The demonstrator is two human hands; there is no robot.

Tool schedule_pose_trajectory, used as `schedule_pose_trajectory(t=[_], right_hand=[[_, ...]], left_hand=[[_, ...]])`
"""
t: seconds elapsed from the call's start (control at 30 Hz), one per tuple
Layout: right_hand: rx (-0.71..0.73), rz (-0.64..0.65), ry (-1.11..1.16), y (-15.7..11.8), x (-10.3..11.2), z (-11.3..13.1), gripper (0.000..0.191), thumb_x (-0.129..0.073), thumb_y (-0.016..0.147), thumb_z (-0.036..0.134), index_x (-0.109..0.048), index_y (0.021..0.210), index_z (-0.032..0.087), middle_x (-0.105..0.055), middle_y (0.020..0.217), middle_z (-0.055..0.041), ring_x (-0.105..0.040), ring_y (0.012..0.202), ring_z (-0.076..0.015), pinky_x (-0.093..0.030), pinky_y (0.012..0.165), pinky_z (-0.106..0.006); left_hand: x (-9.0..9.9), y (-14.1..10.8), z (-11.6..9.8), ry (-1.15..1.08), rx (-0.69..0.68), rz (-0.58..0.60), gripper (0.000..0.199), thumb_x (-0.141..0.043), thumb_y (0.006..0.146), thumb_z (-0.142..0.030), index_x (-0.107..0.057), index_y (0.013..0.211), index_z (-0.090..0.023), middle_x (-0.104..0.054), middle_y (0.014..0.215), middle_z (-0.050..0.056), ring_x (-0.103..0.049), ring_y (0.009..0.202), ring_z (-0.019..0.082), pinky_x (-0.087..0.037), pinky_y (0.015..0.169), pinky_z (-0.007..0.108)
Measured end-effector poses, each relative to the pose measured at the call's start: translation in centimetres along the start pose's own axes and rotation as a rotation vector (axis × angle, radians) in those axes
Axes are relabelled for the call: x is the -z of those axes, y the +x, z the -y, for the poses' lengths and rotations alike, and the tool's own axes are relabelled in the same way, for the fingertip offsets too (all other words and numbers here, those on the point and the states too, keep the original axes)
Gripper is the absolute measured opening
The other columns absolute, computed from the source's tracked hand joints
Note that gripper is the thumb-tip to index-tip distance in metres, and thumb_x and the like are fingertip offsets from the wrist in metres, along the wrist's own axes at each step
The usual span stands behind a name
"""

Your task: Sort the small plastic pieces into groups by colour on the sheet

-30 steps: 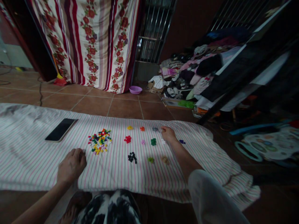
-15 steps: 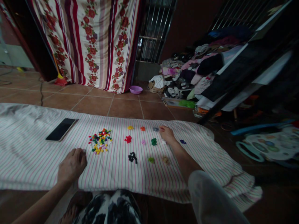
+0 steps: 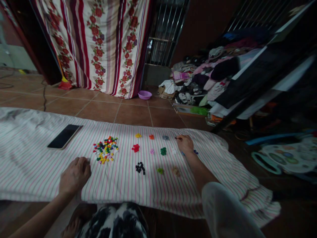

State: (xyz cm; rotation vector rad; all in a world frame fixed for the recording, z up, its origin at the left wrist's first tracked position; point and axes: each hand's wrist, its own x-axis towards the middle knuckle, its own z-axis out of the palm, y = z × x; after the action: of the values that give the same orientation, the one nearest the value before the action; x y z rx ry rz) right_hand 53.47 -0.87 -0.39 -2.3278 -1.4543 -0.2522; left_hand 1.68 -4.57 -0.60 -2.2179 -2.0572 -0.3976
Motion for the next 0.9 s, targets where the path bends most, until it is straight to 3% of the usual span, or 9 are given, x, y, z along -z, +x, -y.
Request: schedule_pose_trajectory(t=[0.17, 0.43, 0.7, 0.9], right_hand=[[0.047, 0.05, 0.002, 0.4, -0.5, 0.7, 0.024, -0.053, 0.08, 0.013, -0.077, 0.084, 0.017, -0.069, 0.09, -0.0089, -0.063, 0.083, -0.0184, -0.047, 0.08, -0.026], [0.068, 0.027, 0.107, 0.9, -0.4, -0.2, 0.027, -0.052, 0.074, 0.008, -0.077, 0.082, 0.019, -0.072, 0.088, -0.007, -0.064, 0.091, -0.0187, -0.048, 0.088, -0.027], [-0.023, -0.001, 0.239, -0.3, 3.6, -2.6, 0.025, -0.052, 0.079, 0.019, -0.075, 0.089, 0.018, -0.073, 0.099, -0.0076, -0.066, 0.094, -0.0206, -0.049, 0.089, -0.031], [-0.005, 0.184, 0.205, -3.4, 6.0, -4.0, 0.025, -0.053, 0.077, 0.017, -0.075, 0.09, 0.02, -0.074, 0.094, -0.0035, -0.067, 0.092, -0.0175, -0.049, 0.087, -0.026]], left_hand=[[0.0, 0.0, 0.0, 0.009, 0.007, 0.002, 0.021, -0.037, 0.091, -0.029, -0.054, 0.088, -0.019, -0.064, 0.091, 0.006, -0.063, 0.084, 0.019, -0.039, 0.063, 0.029], [0.3, 0.1, -0.2, 0.007, 0.01, 0.025, 0.02, -0.038, 0.09, -0.028, -0.056, 0.09, -0.018, -0.064, 0.093, 0.007, -0.063, 0.084, 0.019, -0.039, 0.064, 0.029], [0.9, 0.1, -0.6, 0.007, 0.031, 0.047, 0.025, -0.038, 0.09, -0.029, -0.058, 0.092, -0.016, -0.065, 0.094, 0.009, -0.063, 0.085, 0.021, -0.04, 0.064, 0.029], [1.4, 0.0, -0.7, -0.009, 0.019, 0.057, 0.027, -0.036, 0.091, -0.029, -0.059, 0.092, -0.015, -0.065, 0.093, 0.01, -0.063, 0.086, 0.022, -0.041, 0.065, 0.031]])
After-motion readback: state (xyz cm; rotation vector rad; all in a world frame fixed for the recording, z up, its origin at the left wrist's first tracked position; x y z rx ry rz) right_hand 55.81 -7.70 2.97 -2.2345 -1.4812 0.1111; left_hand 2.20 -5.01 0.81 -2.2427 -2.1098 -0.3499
